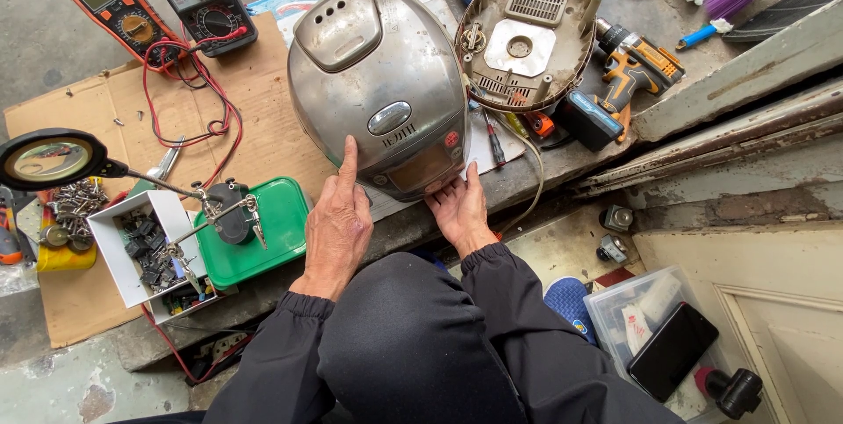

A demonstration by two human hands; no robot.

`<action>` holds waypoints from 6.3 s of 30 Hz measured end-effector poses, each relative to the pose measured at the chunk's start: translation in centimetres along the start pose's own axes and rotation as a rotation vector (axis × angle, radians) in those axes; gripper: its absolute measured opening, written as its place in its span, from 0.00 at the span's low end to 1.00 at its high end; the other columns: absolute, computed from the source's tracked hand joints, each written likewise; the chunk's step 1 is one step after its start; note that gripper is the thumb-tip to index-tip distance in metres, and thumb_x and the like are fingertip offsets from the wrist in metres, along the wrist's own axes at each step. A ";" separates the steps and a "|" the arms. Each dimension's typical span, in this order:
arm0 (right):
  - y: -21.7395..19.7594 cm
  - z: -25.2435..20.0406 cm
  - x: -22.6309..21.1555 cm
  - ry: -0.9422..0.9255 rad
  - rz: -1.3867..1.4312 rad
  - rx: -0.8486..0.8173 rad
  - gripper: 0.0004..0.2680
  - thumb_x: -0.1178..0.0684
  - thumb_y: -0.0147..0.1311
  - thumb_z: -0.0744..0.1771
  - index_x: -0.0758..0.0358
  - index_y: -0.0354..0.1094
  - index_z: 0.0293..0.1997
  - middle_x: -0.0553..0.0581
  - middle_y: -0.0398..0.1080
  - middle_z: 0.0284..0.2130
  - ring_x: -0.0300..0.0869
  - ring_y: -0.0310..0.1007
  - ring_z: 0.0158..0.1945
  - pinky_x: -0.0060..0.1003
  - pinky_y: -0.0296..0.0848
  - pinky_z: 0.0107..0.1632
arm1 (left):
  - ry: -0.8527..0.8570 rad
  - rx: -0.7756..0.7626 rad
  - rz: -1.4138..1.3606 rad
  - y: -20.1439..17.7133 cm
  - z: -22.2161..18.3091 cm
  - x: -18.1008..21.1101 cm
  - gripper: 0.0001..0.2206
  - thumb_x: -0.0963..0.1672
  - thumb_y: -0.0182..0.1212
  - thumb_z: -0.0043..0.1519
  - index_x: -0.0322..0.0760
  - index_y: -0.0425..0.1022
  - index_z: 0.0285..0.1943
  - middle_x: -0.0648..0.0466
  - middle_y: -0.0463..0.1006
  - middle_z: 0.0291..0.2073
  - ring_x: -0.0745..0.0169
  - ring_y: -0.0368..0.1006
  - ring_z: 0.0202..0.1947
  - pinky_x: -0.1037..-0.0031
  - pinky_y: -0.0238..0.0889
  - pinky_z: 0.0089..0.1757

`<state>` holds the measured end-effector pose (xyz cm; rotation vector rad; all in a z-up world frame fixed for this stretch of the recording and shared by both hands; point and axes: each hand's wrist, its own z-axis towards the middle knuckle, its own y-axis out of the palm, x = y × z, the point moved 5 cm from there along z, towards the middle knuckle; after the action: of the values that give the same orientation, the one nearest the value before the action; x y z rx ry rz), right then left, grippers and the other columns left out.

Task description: Examining and testing a circuit board using a multimeter and a magnifying glass stand.

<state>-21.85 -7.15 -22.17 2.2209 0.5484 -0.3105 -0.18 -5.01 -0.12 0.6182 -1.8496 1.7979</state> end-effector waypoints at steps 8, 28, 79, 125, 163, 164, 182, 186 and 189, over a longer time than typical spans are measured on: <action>0.3 -0.3 -0.1 -0.005 -0.014 0.007 0.33 0.22 0.45 0.72 0.63 0.64 0.76 0.69 0.70 0.68 0.63 0.68 0.74 0.60 0.65 0.75 | 0.006 -0.002 0.000 -0.1 -0.1 0.1 0.33 0.42 0.46 0.74 0.67 0.48 0.91 0.47 0.74 0.40 0.35 0.82 0.41 0.44 0.78 0.45; -3.1 3.2 0.1 0.084 0.030 -0.022 0.31 0.25 0.51 0.71 0.59 0.63 0.78 0.66 0.63 0.75 0.63 0.60 0.79 0.65 0.61 0.79 | 0.154 0.157 0.004 0.4 -0.9 -1.2 0.34 0.39 0.49 0.71 0.50 0.50 0.90 0.41 0.78 0.42 0.34 0.83 0.45 0.46 0.79 0.45; 21.4 -11.6 16.6 -0.154 -1.187 -0.388 0.12 0.46 0.70 0.69 0.67 0.83 0.37 0.60 0.81 0.29 0.34 0.73 0.27 0.24 0.73 0.30 | -0.594 0.524 -1.516 -2.4 -10.9 -16.3 0.23 0.41 0.68 0.68 0.33 0.77 0.74 0.38 0.86 0.47 0.55 0.85 0.44 0.67 0.85 0.49; 20.5 -13.1 15.4 -0.070 -1.152 -0.313 0.23 0.35 0.53 0.73 0.73 0.80 0.53 0.63 0.81 0.41 0.42 0.81 0.40 0.32 0.82 0.42 | -0.640 0.517 -1.490 -4.2 -11.0 -16.4 0.21 0.49 0.59 0.74 0.36 0.78 0.72 0.42 0.84 0.50 0.54 0.84 0.50 0.66 0.82 0.53; 20.3 -12.2 20.0 0.047 -0.752 -0.350 0.12 0.48 0.61 0.72 0.71 0.76 0.46 0.76 0.81 0.32 0.54 0.88 0.34 0.38 0.89 0.34 | -0.661 0.646 -0.996 -11.0 -9.1 -25.0 0.23 0.50 0.78 0.63 0.33 0.84 0.61 0.34 0.88 0.41 0.49 0.89 0.35 0.67 0.87 0.39; 20.0 -11.9 20.1 0.057 -0.722 -0.362 0.11 0.48 0.62 0.72 0.70 0.77 0.46 0.76 0.81 0.33 0.56 0.88 0.34 0.40 0.89 0.35 | -0.654 0.646 -0.999 -11.0 -9.0 -25.0 0.23 0.50 0.78 0.63 0.33 0.84 0.62 0.34 0.88 0.41 0.49 0.89 0.34 0.67 0.86 0.39; 19.5 -10.8 20.4 0.159 -0.581 -0.479 0.11 0.49 0.60 0.72 0.69 0.77 0.48 0.75 0.83 0.38 0.60 0.88 0.41 0.45 0.91 0.43 | -0.662 0.641 -1.021 -10.6 -9.0 -25.4 0.24 0.50 0.78 0.63 0.32 0.84 0.62 0.34 0.88 0.41 0.51 0.89 0.34 0.67 0.86 0.40; 21.3 -13.1 19.6 0.142 -0.679 -0.460 0.14 0.45 0.60 0.72 0.71 0.77 0.50 0.75 0.83 0.41 0.58 0.88 0.44 0.47 0.91 0.46 | -0.662 0.648 -1.029 -11.0 -9.2 -25.0 0.24 0.51 0.78 0.63 0.32 0.84 0.62 0.34 0.88 0.42 0.52 0.88 0.35 0.68 0.86 0.40; 21.1 -11.9 19.2 0.147 -0.709 -0.402 0.19 0.40 0.57 0.73 0.72 0.75 0.56 0.75 0.82 0.46 0.59 0.87 0.49 0.50 0.89 0.51 | -0.662 0.627 -1.044 -11.3 -9.3 -24.5 0.24 0.51 0.76 0.64 0.31 0.83 0.64 0.35 0.88 0.43 0.54 0.88 0.35 0.69 0.85 0.42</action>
<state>5.59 -4.84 -8.19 1.6080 1.3507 -0.3572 26.30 3.64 -6.42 2.1182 -0.8125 1.4182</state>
